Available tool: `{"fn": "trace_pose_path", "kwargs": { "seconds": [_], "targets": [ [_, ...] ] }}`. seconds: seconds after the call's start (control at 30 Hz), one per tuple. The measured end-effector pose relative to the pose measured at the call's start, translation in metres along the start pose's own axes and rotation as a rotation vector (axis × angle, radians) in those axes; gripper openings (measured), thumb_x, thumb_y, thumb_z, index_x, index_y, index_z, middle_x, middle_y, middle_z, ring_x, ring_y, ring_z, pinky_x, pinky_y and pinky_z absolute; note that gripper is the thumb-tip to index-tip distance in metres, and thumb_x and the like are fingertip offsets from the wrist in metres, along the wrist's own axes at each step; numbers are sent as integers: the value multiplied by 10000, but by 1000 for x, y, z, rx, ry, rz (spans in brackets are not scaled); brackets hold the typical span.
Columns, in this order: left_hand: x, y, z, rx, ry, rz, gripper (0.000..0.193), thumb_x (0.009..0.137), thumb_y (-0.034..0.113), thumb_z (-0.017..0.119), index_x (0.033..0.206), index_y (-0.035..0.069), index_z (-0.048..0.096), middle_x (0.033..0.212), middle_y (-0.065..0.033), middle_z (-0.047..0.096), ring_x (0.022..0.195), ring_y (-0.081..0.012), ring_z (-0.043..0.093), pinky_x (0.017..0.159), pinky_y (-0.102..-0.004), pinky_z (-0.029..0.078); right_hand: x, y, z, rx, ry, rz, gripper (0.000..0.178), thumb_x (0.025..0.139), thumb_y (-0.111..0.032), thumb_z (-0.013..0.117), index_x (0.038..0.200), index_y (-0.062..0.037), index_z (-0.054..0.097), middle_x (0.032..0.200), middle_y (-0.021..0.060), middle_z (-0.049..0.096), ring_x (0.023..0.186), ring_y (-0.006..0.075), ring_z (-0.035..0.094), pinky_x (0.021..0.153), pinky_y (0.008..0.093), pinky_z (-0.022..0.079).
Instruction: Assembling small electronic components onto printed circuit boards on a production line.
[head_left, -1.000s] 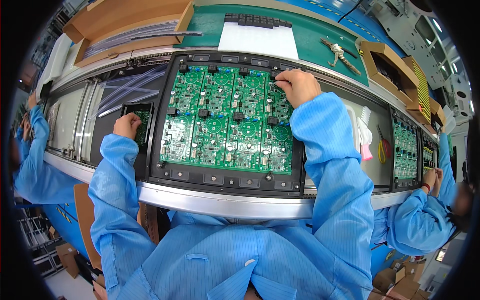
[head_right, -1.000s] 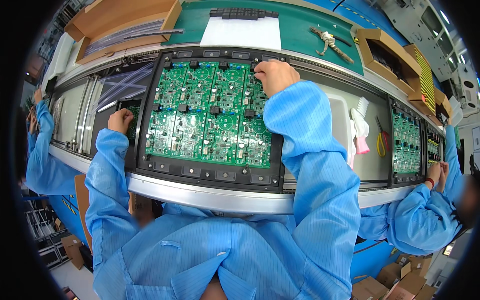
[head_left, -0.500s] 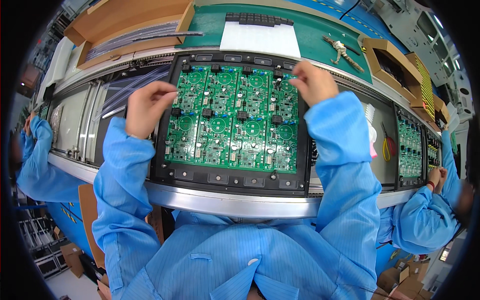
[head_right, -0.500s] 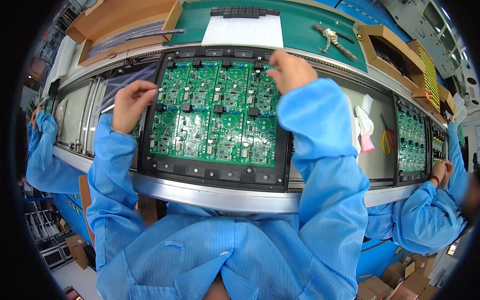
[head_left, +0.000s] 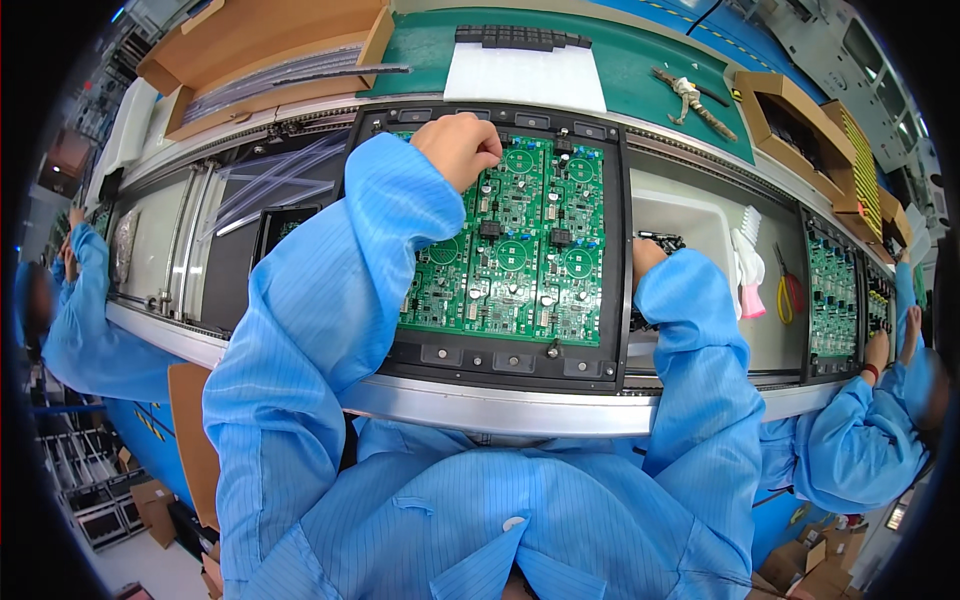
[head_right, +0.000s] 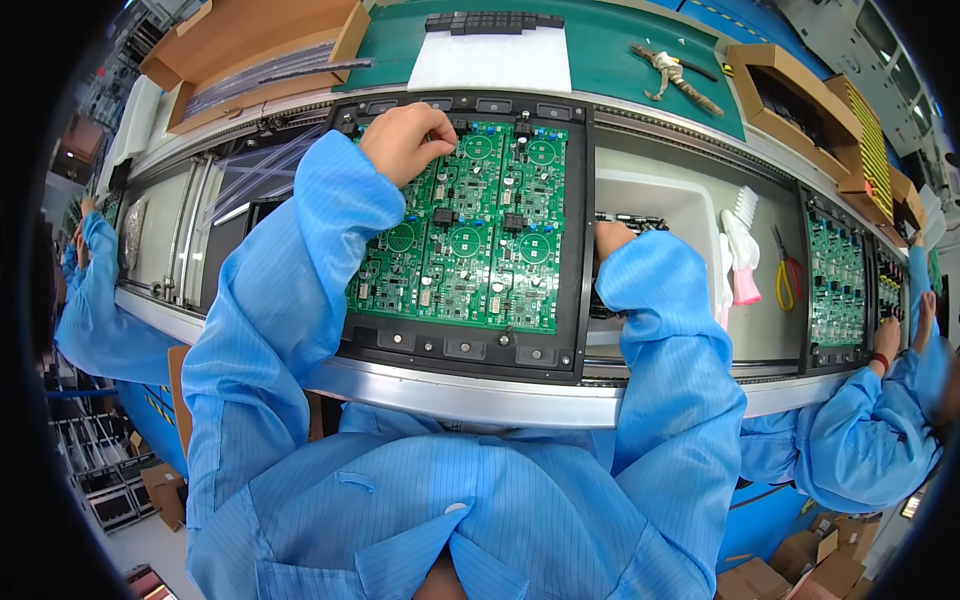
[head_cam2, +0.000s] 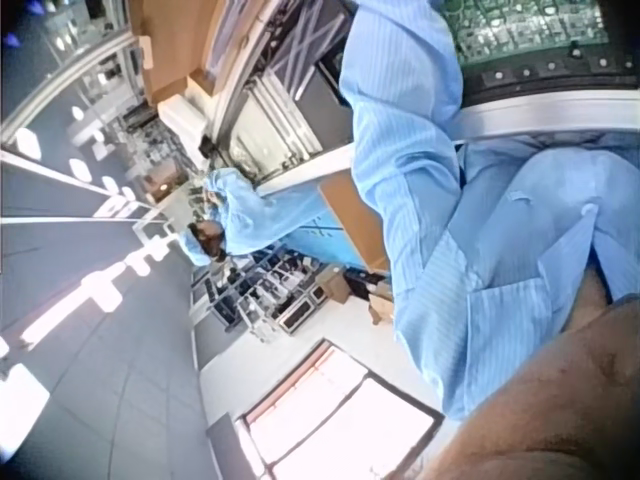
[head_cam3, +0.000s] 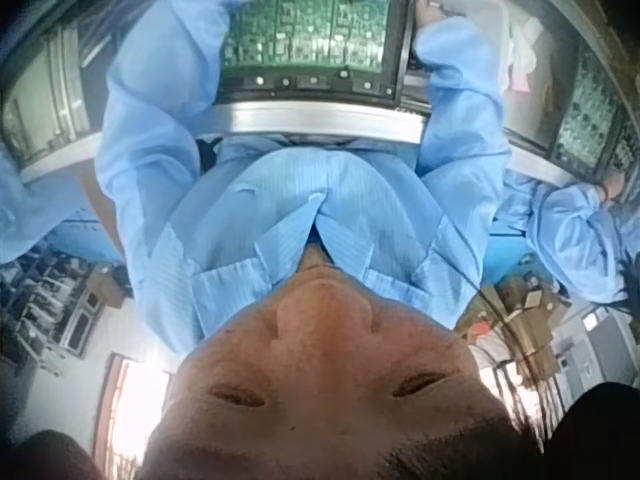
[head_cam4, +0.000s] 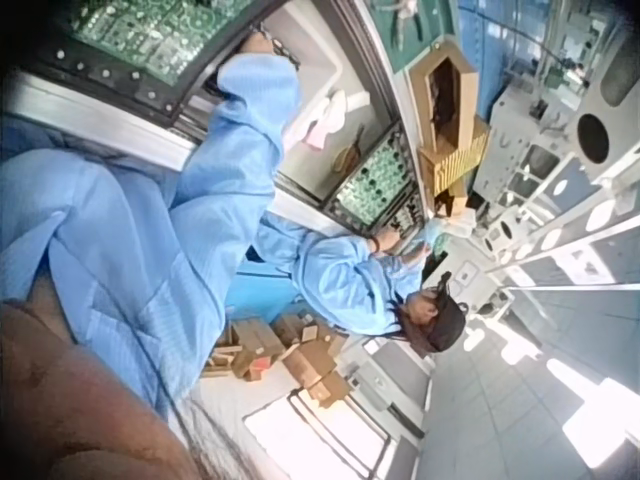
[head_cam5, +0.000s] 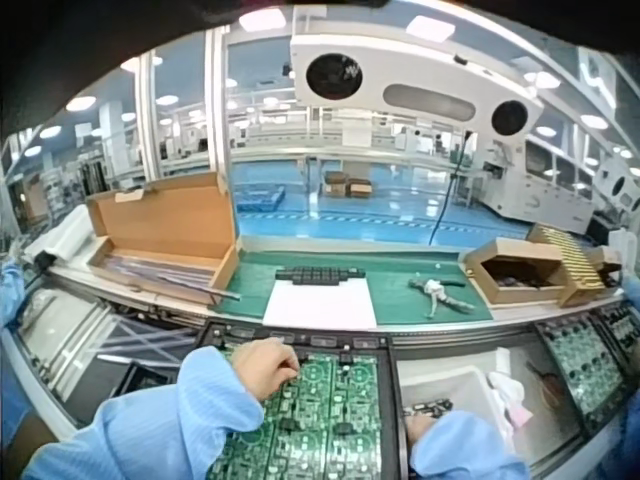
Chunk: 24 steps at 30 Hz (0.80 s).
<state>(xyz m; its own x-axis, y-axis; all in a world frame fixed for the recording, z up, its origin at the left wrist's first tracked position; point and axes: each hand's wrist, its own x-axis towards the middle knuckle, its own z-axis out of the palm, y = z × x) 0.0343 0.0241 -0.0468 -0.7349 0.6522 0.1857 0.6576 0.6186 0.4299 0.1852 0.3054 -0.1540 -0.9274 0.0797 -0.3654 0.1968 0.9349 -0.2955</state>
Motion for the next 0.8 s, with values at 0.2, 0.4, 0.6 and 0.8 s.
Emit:
{"fn": "trace_pose_path", "kwargs": {
  "seconds": [0.2,0.4,0.6,0.8],
  "targets": [
    [5,5,8,155,11,-2,16,749,104,642,760,93,638,793,-23,586,697,-228,581,650,-343,477,-2,-14,-7,-8,-88,21,302,806,-251,566,981,-22,653,927,209,660,805,362,641,698,403,498],
    [9,3,12,197,25,29,20,769,112,624,760,101,638,821,-15,588,705,-234,586,657,-347,484,7,-7,2,-68,-103,25,304,817,-242,553,997,-16,651,957,214,654,835,356,642,707,389,506],
    [8,6,8,248,-14,9,17,770,111,625,760,105,638,820,-17,582,707,-234,587,657,-351,487,1,-18,-9,-93,-108,32,298,821,-242,548,984,-15,652,957,205,657,837,348,644,705,383,507],
    [9,12,13,343,-12,50,21,771,120,630,761,105,642,812,-22,568,724,-238,591,663,-355,487,0,-11,-9,-99,-76,-24,245,799,-171,578,976,-17,649,916,194,662,787,342,643,678,389,499]
  ]
}}
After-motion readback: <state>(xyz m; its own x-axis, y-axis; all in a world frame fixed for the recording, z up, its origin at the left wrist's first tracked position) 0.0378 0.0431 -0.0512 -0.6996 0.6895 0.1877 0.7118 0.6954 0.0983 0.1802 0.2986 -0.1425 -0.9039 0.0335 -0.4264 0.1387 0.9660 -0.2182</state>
